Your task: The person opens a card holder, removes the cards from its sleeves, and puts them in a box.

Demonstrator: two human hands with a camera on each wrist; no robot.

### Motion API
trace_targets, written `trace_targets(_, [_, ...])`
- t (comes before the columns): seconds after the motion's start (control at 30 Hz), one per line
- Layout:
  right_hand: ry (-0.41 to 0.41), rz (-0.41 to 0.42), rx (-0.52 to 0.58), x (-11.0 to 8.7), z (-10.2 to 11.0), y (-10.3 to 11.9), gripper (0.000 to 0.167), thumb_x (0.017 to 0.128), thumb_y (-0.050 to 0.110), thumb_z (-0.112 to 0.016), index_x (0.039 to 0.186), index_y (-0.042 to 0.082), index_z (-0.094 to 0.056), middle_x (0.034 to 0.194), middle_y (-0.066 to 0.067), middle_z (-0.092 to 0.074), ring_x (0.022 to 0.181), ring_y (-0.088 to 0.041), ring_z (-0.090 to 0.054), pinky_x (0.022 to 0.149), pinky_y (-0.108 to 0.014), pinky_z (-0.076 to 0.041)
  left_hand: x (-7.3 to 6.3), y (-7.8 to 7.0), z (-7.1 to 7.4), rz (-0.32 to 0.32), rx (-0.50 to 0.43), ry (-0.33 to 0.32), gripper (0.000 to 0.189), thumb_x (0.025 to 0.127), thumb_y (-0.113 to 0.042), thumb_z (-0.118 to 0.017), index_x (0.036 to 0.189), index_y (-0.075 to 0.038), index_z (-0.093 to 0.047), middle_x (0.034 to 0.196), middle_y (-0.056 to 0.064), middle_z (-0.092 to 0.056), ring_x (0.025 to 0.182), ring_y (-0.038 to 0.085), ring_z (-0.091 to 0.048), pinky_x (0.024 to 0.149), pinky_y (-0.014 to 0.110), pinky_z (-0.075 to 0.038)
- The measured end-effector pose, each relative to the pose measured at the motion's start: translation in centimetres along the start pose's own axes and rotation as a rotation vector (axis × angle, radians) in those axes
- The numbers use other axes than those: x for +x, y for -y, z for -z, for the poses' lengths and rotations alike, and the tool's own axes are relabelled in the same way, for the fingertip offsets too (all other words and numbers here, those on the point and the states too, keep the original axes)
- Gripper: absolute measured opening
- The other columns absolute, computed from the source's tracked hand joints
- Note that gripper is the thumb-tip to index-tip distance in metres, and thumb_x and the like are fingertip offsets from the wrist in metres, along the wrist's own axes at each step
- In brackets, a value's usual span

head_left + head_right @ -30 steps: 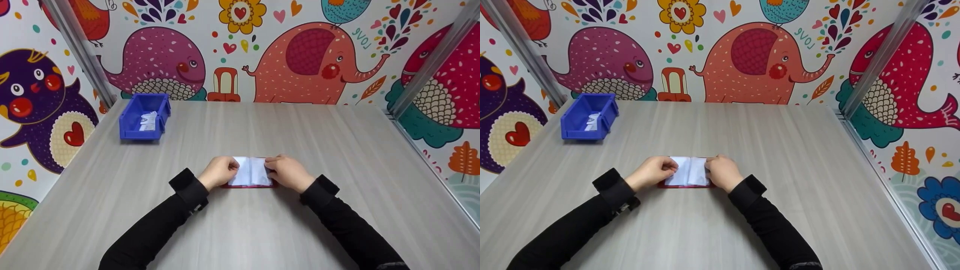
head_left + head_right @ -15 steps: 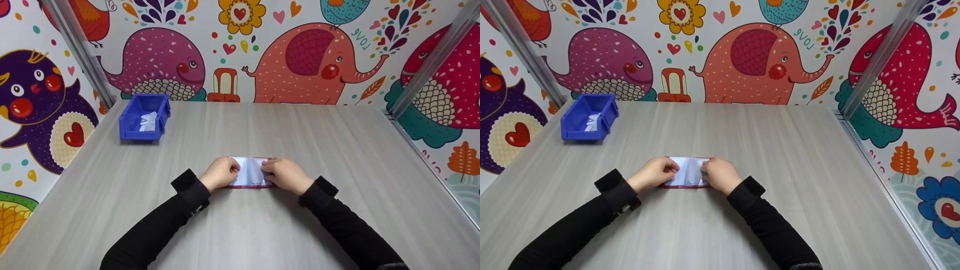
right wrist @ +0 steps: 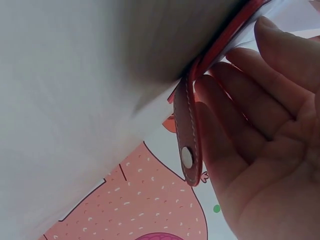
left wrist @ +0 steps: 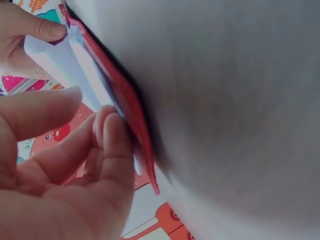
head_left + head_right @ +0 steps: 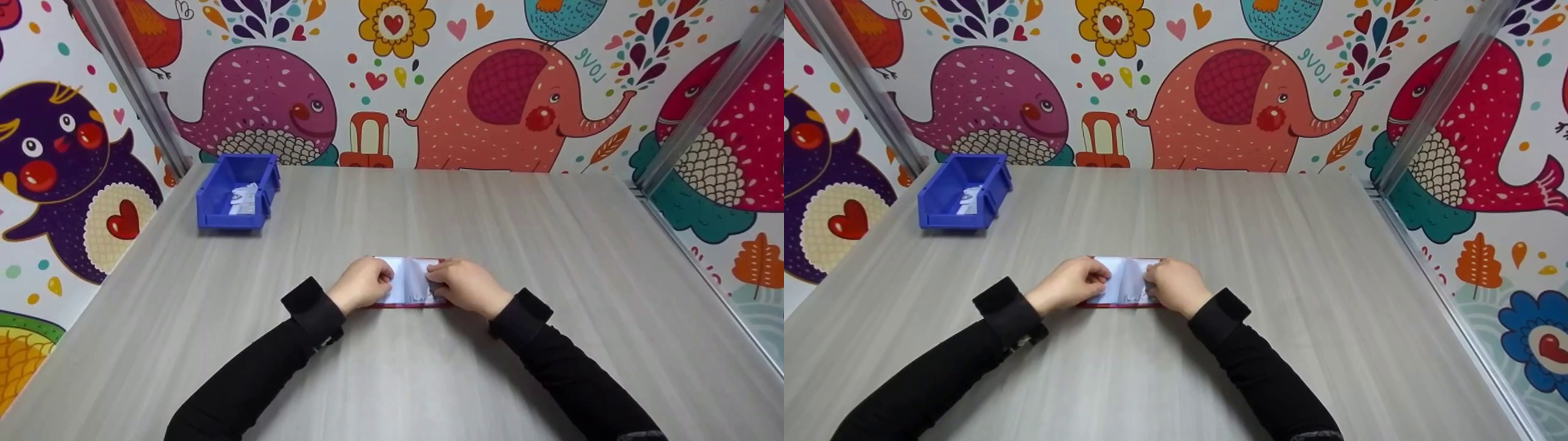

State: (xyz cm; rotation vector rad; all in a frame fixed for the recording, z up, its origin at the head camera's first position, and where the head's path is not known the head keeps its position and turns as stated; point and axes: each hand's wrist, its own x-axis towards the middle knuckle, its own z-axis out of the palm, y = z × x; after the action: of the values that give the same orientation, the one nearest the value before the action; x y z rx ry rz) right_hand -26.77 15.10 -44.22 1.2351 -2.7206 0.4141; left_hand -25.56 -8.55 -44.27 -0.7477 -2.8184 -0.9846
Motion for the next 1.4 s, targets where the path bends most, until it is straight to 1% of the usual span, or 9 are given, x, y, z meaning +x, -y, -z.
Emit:
trace_targets(0.23, [-0.012,0.001,0.014,-0.1,0.0,0.0,0.023,0.077,-0.006,-0.072,0.098,0.001,-0.075,0.110,-0.014,-0.071,0.104,-0.030,-0.066,0.094,-0.043,-0.050,-0.4,-1.2,-0.1,-0.080,0.026,-0.070,0.015,0.080,-0.001,-0.071,0.092,0.007,-0.071,0.082,0.013,-0.067,0.080,0.029,-0.062,0.078,0.042,-0.050])
trace_targets(0.37, [-0.015,-0.001,0.017,-0.1,-0.1,-0.1,0.026,0.076,-0.007,-0.072,0.100,0.001,-0.075,0.110,-0.015,-0.071,0.105,-0.031,-0.066,0.094,-0.043,-0.051,-0.5,-2.1,-0.3,-0.108,0.008,-0.063,0.019,0.081,-0.005,-0.076,0.096,0.005,-0.070,0.088,0.014,-0.067,0.084,0.028,-0.061,0.080,0.042,-0.050])
trace_targets(0.5, [-0.018,-0.002,0.026,-0.1,-0.1,-0.2,0.026,0.076,-0.007,-0.073,0.101,0.001,-0.075,0.111,-0.016,-0.071,0.106,-0.032,-0.065,0.094,-0.045,-0.050,-0.4,-2.8,-0.7,-0.114,0.004,-0.055,0.023,0.080,-0.008,-0.078,0.098,0.004,-0.069,0.091,0.014,-0.066,0.086,0.026,-0.060,0.078,0.040,-0.049])
trace_targets(0.6, [-0.014,0.003,0.024,-0.1,-0.1,-0.2,0.024,0.077,-0.006,-0.073,0.100,0.002,-0.075,0.111,-0.016,-0.071,0.107,-0.033,-0.065,0.094,-0.045,-0.050,-0.4,-3.1,-0.9,-0.126,0.034,-0.064,0.024,0.078,-0.009,-0.079,0.097,0.002,-0.070,0.091,0.013,-0.066,0.086,0.026,-0.059,0.078,0.039,-0.049])
trace_targets(0.8, [-0.004,-0.005,0.032,0.0,-0.2,-0.2,0.023,0.078,-0.004,-0.074,0.100,0.003,-0.075,0.111,-0.014,-0.071,0.106,-0.032,-0.065,0.094,-0.045,-0.050,-0.4,-3.3,-1.3,-0.144,0.064,-0.065,0.023,0.077,-0.009,-0.080,0.095,0.001,-0.071,0.093,0.011,-0.065,0.087,0.026,-0.059,0.079,0.038,-0.049])
trace_targets(0.93, [-0.003,-0.007,0.036,0.0,0.0,-0.1,0.024,0.079,-0.004,-0.074,0.102,0.003,-0.075,0.111,-0.014,-0.071,0.106,-0.032,-0.065,0.095,-0.045,-0.050,-0.4,-3.4,-1.6,-0.155,0.061,-0.064,0.022,0.076,-0.007,-0.079,0.095,0.001,-0.071,0.094,0.011,-0.065,0.090,0.027,-0.060,0.083,0.039,-0.049])
trace_targets(1.03, [-0.011,-0.005,0.029,-0.1,0.1,0.0,0.025,0.079,-0.003,-0.075,0.103,0.003,-0.076,0.111,-0.014,-0.071,0.106,-0.032,-0.065,0.094,-0.044,-0.051,-0.3,-3.4,-1.8,-0.186,0.067,-0.078,0.020,0.075,-0.004,-0.078,0.093,0.001,-0.070,0.095,0.011,-0.066,0.093,0.028,-0.061,0.087,0.039,-0.048])
trace_targets(1.17, [-0.021,0.008,0.012,-0.2,0.1,0.0,0.025,0.079,-0.001,-0.075,0.103,0.002,-0.076,0.112,-0.015,-0.071,0.105,-0.032,-0.066,0.091,-0.044,-0.052,-0.1,-3.3,-2.0,-0.232,0.084,-0.105,0.016,0.073,-0.001,-0.076,0.088,0.001,-0.070,0.091,0.010,-0.066,0.092,0.028,-0.061,0.087,0.039,-0.048])
trace_targets(1.4, [-0.010,0.003,0.032,-0.2,0.1,-0.2,0.024,0.080,-0.002,-0.075,0.104,0.001,-0.075,0.112,-0.015,-0.071,0.107,-0.031,-0.065,0.092,-0.044,-0.052,-0.1,-3.4,-2.0,-0.223,0.099,-0.101,0.013,0.074,-0.002,-0.077,0.085,-0.001,-0.070,0.088,0.010,-0.066,0.089,0.028,-0.062,0.086,0.039,-0.048])
